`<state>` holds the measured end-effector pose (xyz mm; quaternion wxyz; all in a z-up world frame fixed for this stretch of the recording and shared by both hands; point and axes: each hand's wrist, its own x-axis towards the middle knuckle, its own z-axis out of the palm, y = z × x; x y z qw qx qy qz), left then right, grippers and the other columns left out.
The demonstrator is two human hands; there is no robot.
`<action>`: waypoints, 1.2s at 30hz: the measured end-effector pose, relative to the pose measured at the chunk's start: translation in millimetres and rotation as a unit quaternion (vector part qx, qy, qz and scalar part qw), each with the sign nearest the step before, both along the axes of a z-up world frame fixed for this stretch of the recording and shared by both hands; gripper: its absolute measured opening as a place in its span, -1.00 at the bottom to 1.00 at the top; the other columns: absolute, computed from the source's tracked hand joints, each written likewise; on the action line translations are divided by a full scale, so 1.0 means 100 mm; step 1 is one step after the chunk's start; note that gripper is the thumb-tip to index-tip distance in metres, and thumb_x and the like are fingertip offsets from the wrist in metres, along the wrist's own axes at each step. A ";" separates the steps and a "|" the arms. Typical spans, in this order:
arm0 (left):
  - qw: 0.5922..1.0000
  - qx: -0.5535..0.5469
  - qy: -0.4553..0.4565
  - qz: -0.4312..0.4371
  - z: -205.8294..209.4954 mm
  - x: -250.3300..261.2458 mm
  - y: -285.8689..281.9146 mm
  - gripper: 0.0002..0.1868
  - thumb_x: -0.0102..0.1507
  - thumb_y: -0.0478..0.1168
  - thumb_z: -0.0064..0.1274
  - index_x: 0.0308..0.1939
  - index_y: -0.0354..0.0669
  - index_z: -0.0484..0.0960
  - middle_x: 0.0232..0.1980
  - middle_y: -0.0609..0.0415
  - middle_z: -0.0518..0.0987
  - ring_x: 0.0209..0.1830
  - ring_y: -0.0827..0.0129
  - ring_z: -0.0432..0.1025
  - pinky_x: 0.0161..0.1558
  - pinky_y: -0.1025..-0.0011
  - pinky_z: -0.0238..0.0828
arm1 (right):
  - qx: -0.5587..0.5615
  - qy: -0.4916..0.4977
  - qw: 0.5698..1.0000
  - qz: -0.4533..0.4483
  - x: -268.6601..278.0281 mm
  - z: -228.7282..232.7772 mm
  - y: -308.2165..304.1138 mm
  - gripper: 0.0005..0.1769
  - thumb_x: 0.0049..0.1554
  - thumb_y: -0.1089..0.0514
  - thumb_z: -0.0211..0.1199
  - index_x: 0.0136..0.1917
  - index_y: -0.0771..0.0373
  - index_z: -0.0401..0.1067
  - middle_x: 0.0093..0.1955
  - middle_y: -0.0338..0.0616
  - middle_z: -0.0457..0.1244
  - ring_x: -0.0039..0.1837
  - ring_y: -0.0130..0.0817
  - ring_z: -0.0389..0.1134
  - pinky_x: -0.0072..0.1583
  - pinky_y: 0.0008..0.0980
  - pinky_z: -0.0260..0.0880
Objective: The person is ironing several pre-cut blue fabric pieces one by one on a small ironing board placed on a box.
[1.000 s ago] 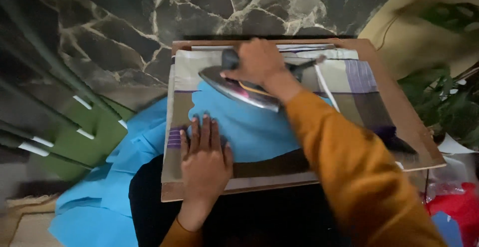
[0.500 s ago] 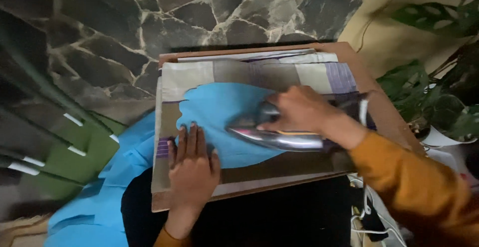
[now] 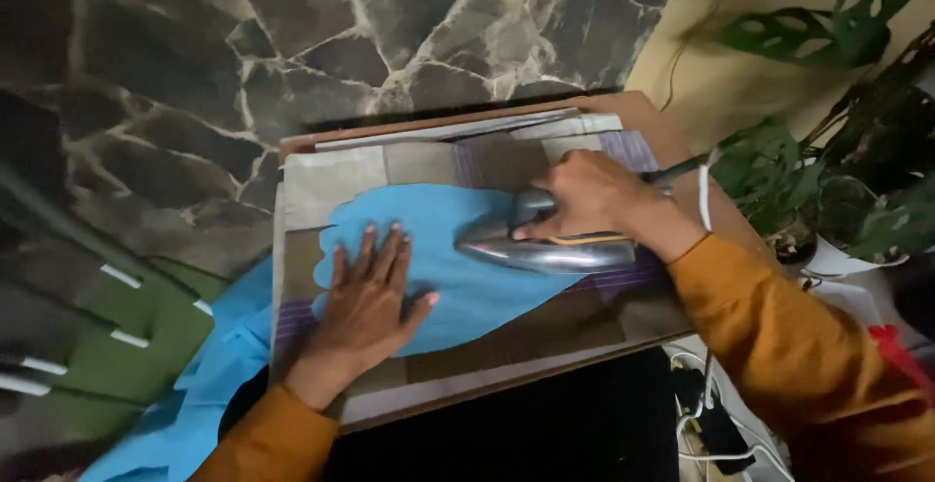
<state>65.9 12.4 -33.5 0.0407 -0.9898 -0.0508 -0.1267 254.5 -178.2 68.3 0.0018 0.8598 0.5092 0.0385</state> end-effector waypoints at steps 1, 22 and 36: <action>1.000 0.001 0.000 -0.003 0.00 -0.02 0.03 -0.27 0.17 0.26 -0.38 0.24 -0.17 0.14 0.33 -0.09 0.07 0.31 -0.02 -0.04 0.21 -0.10 -0.19 | 0.001 0.000 1.000 -0.003 0.04 -0.03 0.06 -0.36 -0.29 -0.38 0.22 -0.33 0.27 0.46 -0.38 0.15 0.29 -0.20 0.15 0.33 -0.09 0.02 0.35; 0.909 -0.402 -0.057 0.096 0.04 -0.39 0.26 -0.32 0.21 0.06 -0.49 0.33 -0.22 -0.11 0.33 -0.33 -0.06 0.30 -0.28 -0.19 0.27 -0.06 -0.43 | -0.019 0.138 0.985 0.105 -0.60 0.08 0.44 -0.56 -0.25 -0.24 0.29 -0.38 0.18 0.46 -0.43 -0.06 0.31 -0.25 -0.06 0.37 -0.19 -0.16 0.37; 0.995 -0.098 -0.025 -0.025 0.05 -0.18 0.17 -0.41 0.25 0.13 -0.43 0.25 -0.11 0.18 0.34 -0.10 0.07 0.34 0.03 -0.09 0.22 -0.13 -0.36 | -0.179 0.021 0.983 0.022 -0.06 0.09 -0.22 -0.53 -0.23 -0.35 0.22 -0.41 0.08 0.47 -0.43 -0.19 0.35 -0.31 -0.26 0.38 -0.05 -0.32 0.40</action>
